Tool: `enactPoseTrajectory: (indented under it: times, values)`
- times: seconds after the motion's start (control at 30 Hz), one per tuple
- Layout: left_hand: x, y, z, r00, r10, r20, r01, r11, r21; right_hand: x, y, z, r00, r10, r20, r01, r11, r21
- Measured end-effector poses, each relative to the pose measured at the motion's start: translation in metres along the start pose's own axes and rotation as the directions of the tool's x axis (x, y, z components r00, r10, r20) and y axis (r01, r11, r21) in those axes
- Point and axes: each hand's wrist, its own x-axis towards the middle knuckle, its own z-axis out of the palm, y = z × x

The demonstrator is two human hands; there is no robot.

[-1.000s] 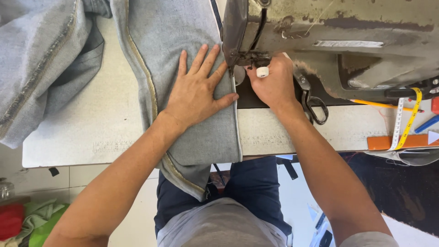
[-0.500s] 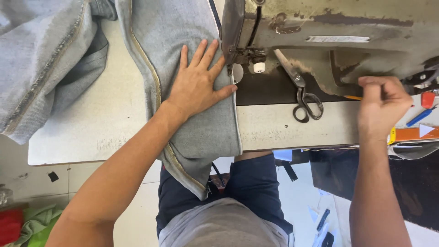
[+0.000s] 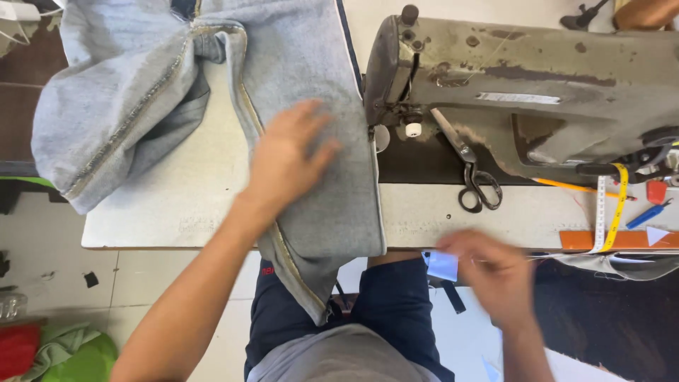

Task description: Trimming excess threads and fabric from denim jeans using scissors at a sewing station

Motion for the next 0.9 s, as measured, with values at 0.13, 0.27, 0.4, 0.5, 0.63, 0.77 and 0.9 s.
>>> enactPoseTrajectory:
  times: [0.13, 0.27, 0.4, 0.5, 0.63, 0.77, 0.9]
  values:
    - [-0.021, -0.106, 0.004, 0.848, -0.305, -0.433, 0.373, 0.925, 0.078, -0.024, 0.004, 0.05, 0.616, 0.661, 0.429, -0.528, 0.75, -0.398]
    - [0.003, -0.137, 0.025, 0.724, -0.554, -0.411, 0.665, 0.72, 0.201, -0.052, 0.077, 0.105, 0.68, 0.634, 0.368, -0.657, 0.75, -0.077]
    - [0.035, -0.148, 0.016, 0.811, -0.538, -0.23, 0.559, 0.829, 0.028, -0.087, 0.098, 0.123, 0.717, 0.614, 0.329, -0.688, 0.698, 0.197]
    - [0.054, -0.169, 0.004, 0.76, -0.55, -0.345, 0.457, 0.831, -0.318, -0.093, 0.056, 0.126, 0.761, 0.593, 0.265, -0.631, 0.771, 0.087]
    - [0.019, -0.149, 0.017, 0.738, -0.594, -0.319, 0.51, 0.801, -0.314, -0.073, 0.008, 0.122, 0.682, 0.668, 0.297, -0.728, 0.659, 0.191]
    - [-0.086, -0.05, -0.007, 0.716, -0.696, -0.058, 0.629, 0.679, -0.378, -0.028, -0.031, 0.118, 0.462, 0.835, 0.3, -0.722, 0.157, 0.674]
    - [-0.143, 0.081, -0.018, 0.595, -0.8, -0.081, 0.692, 0.56, -0.456, -0.023, -0.033, 0.122, 0.404, 0.855, 0.325, -0.699, 0.06, 0.712]
